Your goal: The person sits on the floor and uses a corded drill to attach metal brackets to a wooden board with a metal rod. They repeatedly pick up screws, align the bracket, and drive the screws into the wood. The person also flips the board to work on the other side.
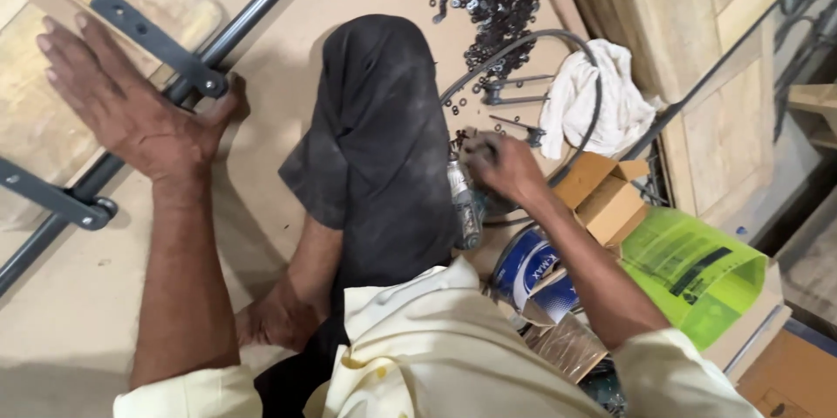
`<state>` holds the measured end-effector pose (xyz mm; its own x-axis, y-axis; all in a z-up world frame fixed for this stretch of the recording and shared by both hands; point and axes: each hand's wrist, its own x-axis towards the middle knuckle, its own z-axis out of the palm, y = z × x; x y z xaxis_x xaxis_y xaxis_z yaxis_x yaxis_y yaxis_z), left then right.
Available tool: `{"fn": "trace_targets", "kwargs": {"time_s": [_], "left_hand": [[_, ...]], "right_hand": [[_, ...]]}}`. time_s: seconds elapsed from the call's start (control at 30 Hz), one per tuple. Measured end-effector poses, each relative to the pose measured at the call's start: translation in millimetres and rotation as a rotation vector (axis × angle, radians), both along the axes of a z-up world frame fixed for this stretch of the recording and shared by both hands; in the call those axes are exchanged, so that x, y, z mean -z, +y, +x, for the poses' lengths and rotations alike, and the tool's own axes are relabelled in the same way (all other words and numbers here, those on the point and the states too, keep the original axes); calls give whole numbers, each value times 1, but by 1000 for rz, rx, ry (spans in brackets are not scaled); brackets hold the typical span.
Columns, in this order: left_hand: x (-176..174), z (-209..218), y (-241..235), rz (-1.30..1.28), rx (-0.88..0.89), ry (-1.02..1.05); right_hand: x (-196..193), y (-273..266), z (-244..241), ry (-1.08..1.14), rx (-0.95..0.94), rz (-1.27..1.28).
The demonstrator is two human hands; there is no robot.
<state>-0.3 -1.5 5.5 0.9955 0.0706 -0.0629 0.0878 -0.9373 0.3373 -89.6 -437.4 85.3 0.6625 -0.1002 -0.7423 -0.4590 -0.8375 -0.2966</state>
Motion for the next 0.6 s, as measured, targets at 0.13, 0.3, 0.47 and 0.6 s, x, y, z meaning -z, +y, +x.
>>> {"fn": "trace_targets", "kwargs": {"time_s": [0.13, 0.3, 0.47, 0.6], "left_hand": [[4, -1, 0, -35, 13, -82], [2, 4, -9, -46, -45, -31], [-4, 3, -4, -119, -57, -114], [31, -6, 5, -76, -96, -269]], "right_hand": [[-19, -17, -53, 5, -349, -17], [35, -48, -123, -98, -517, -107], [14, -77, -118, -324, -479, 82], [-79, -27, -51, -160, -338, -126]]}}
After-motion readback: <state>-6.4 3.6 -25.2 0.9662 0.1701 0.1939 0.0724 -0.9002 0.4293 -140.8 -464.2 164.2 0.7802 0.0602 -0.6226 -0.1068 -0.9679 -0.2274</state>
